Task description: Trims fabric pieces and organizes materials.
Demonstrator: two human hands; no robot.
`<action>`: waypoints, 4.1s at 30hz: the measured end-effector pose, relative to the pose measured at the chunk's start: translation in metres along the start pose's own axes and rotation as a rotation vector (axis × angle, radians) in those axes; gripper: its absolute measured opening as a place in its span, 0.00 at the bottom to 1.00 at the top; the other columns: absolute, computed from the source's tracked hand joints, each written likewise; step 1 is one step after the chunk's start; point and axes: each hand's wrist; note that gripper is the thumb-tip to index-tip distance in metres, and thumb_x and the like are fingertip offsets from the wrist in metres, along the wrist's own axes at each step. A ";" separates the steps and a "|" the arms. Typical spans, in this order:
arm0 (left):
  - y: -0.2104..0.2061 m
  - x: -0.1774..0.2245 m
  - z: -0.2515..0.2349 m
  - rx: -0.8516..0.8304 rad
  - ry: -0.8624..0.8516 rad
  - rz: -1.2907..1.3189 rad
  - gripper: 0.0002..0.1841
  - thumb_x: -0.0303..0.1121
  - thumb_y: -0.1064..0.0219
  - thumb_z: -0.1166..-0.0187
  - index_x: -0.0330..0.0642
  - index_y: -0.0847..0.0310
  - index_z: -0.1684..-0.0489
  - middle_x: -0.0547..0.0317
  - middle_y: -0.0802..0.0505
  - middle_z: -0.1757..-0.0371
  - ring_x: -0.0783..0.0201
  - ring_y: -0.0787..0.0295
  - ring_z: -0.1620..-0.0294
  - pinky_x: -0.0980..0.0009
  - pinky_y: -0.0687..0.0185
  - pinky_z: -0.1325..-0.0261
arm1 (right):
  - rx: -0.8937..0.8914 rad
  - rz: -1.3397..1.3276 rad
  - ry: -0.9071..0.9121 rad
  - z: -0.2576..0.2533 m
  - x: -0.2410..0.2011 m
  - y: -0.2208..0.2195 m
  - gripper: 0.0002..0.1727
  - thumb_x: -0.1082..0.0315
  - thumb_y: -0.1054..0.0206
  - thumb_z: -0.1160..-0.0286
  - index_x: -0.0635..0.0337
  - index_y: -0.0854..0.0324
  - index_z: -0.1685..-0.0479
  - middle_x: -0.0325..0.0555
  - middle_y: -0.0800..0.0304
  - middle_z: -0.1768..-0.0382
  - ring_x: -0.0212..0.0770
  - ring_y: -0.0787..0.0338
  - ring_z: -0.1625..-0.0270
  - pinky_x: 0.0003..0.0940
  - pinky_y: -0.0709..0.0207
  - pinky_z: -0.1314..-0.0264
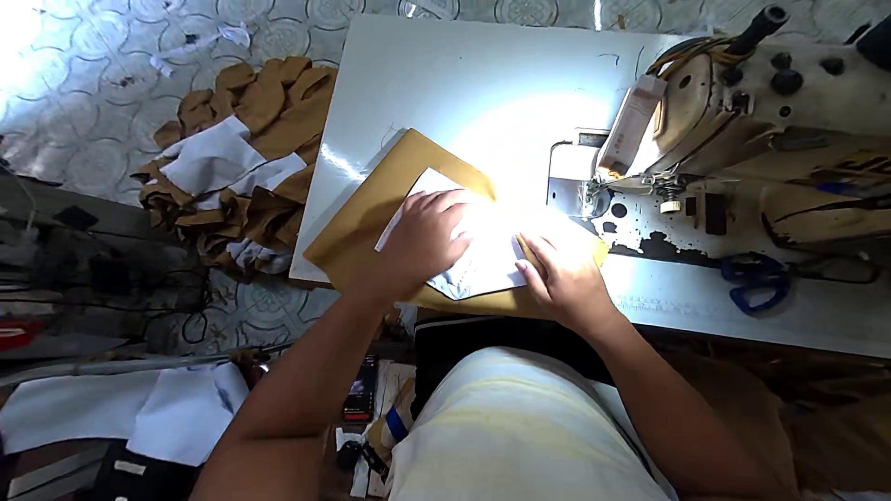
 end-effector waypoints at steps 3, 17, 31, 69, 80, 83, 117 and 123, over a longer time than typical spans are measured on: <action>0.004 0.069 -0.011 0.091 -0.205 0.164 0.15 0.43 0.32 0.20 0.46 0.09 0.44 0.58 0.06 0.46 0.60 0.10 0.41 0.54 0.18 0.32 | 0.065 -0.044 0.003 -0.006 0.011 -0.007 0.18 0.55 0.37 0.21 0.55 0.09 0.45 0.51 0.09 0.51 0.53 0.12 0.44 0.60 0.23 0.39; -0.141 0.272 -0.139 -0.296 -0.647 0.100 0.20 0.37 0.45 0.10 0.43 0.18 0.26 0.51 0.18 0.21 0.49 0.28 0.17 0.46 0.28 0.24 | 0.272 -0.050 -0.073 -0.010 0.029 -0.023 0.13 0.57 0.33 0.23 0.45 0.04 0.52 0.50 0.09 0.55 0.52 0.11 0.44 0.50 0.20 0.36; -0.117 0.270 -0.150 -0.295 -0.424 0.067 0.16 0.30 0.34 0.18 0.44 0.14 0.34 0.51 0.09 0.38 0.49 0.16 0.32 0.49 0.22 0.36 | 0.185 -0.042 -0.100 -0.012 0.028 -0.020 0.20 0.54 0.34 0.24 0.46 0.09 0.37 0.53 0.09 0.42 0.55 0.13 0.35 0.55 0.24 0.27; -0.039 0.036 0.079 -0.420 0.354 1.630 0.22 0.37 0.42 0.12 0.37 0.29 0.24 0.55 0.02 0.53 0.66 0.05 0.67 0.72 0.08 0.62 | 0.399 -0.229 -0.115 -0.004 0.018 -0.011 0.07 0.67 0.29 0.21 0.60 0.06 0.58 0.46 0.04 0.57 0.36 0.06 0.50 0.32 0.13 0.42; -0.039 0.045 0.051 -0.638 0.315 1.757 0.24 0.37 0.47 0.13 0.36 0.35 0.20 0.47 0.04 0.44 0.56 0.02 0.53 0.62 0.07 0.44 | 0.418 -0.295 -0.143 -0.005 0.018 -0.010 0.07 0.68 0.29 0.21 0.61 0.07 0.57 0.46 0.04 0.54 0.35 0.06 0.48 0.32 0.13 0.40; -0.041 0.052 0.035 -0.430 0.380 1.647 0.21 0.34 0.45 0.12 0.33 0.29 0.25 0.53 0.03 0.55 0.67 0.06 0.66 0.73 0.09 0.57 | 0.425 -0.307 -0.150 -0.004 0.019 -0.010 0.07 0.68 0.29 0.21 0.61 0.08 0.57 0.46 0.04 0.55 0.35 0.06 0.49 0.31 0.13 0.41; -0.033 0.054 0.109 -0.656 0.282 1.513 0.22 0.37 0.38 0.14 0.39 0.28 0.25 0.58 0.04 0.56 0.69 0.08 0.72 0.74 0.10 0.71 | 0.087 0.055 -0.073 0.032 0.037 0.024 0.17 0.51 0.34 0.20 0.51 0.06 0.49 0.52 0.11 0.49 0.57 0.15 0.40 0.56 0.24 0.40; -0.012 0.018 0.150 -0.641 0.362 1.423 0.25 0.41 0.38 0.13 0.41 0.32 0.20 0.52 0.04 0.50 0.61 0.04 0.66 0.68 0.06 0.63 | 0.153 0.077 -0.185 0.062 0.065 0.044 0.14 0.63 0.37 0.19 0.62 0.09 0.54 0.59 0.09 0.49 0.61 0.12 0.42 0.60 0.21 0.40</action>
Point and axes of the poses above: each hand's wrist, its own z-axis away from the middle knuckle, its own y-axis out of the back of the hand, x = y × z
